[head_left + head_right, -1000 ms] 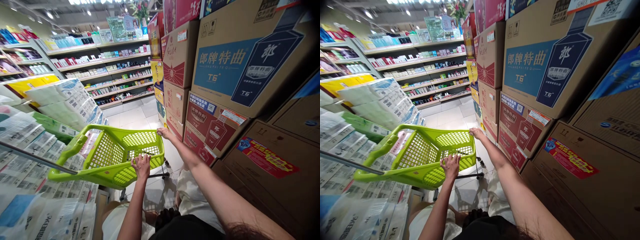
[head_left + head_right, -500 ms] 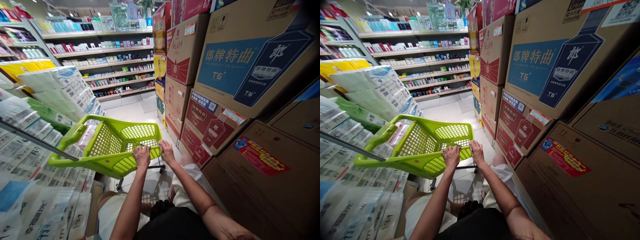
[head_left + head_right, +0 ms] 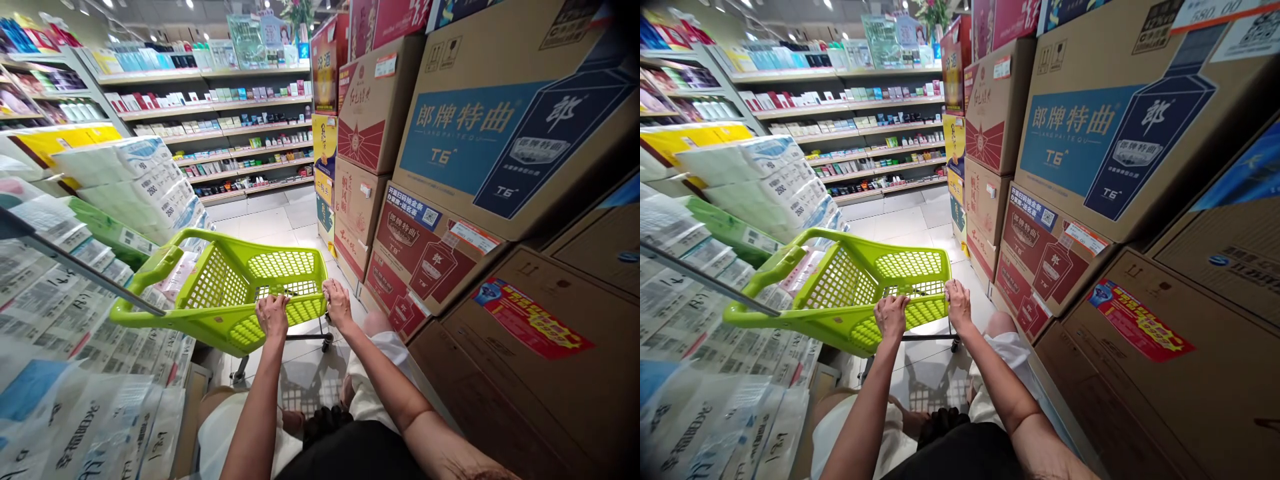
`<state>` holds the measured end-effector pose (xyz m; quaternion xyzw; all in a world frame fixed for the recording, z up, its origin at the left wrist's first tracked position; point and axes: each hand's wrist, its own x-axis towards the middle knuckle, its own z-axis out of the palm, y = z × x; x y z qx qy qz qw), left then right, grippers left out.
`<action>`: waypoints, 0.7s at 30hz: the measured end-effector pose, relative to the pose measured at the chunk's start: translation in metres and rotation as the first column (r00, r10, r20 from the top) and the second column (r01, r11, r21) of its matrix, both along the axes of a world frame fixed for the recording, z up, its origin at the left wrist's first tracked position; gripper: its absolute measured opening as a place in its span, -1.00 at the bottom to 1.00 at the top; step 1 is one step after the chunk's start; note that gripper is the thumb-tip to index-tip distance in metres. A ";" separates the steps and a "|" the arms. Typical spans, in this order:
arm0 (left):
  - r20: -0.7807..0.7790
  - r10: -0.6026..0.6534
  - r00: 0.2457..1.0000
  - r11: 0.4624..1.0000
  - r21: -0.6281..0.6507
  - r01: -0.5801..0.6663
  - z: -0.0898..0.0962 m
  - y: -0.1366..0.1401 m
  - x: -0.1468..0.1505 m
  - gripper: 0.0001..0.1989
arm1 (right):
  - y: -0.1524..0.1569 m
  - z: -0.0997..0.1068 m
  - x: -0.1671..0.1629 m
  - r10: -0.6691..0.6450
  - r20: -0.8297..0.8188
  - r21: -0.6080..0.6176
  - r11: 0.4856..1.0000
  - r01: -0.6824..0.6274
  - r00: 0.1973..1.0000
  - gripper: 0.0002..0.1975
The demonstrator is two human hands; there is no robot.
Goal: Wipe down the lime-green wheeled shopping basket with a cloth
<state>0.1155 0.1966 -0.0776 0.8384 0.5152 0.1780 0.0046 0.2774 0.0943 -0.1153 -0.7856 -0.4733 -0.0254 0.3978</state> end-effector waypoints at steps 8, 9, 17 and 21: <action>0.027 -0.032 0.999 0.999 0.016 0.031 -0.002 -0.008 0.013 -0.64 | 0.009 0.001 -0.020 0.038 0.098 0.026 0.999 -0.041 0.994 -0.52; 0.034 -0.033 0.999 0.999 0.027 0.032 -0.002 -0.007 0.008 -0.65 | 0.008 0.002 -0.012 0.019 0.086 0.023 1.000 -0.021 0.996 -0.51; 0.023 0.013 1.000 1.000 0.003 -0.013 0.011 0.004 -0.012 -0.70 | 0.020 0.003 -0.017 -0.054 0.034 0.043 0.998 0.053 0.998 -0.37; 0.060 -0.009 0.998 0.999 0.043 0.007 0.015 0.000 -0.017 -0.68 | 0.021 0.004 -0.015 -0.013 0.034 0.056 0.998 0.011 0.999 -0.42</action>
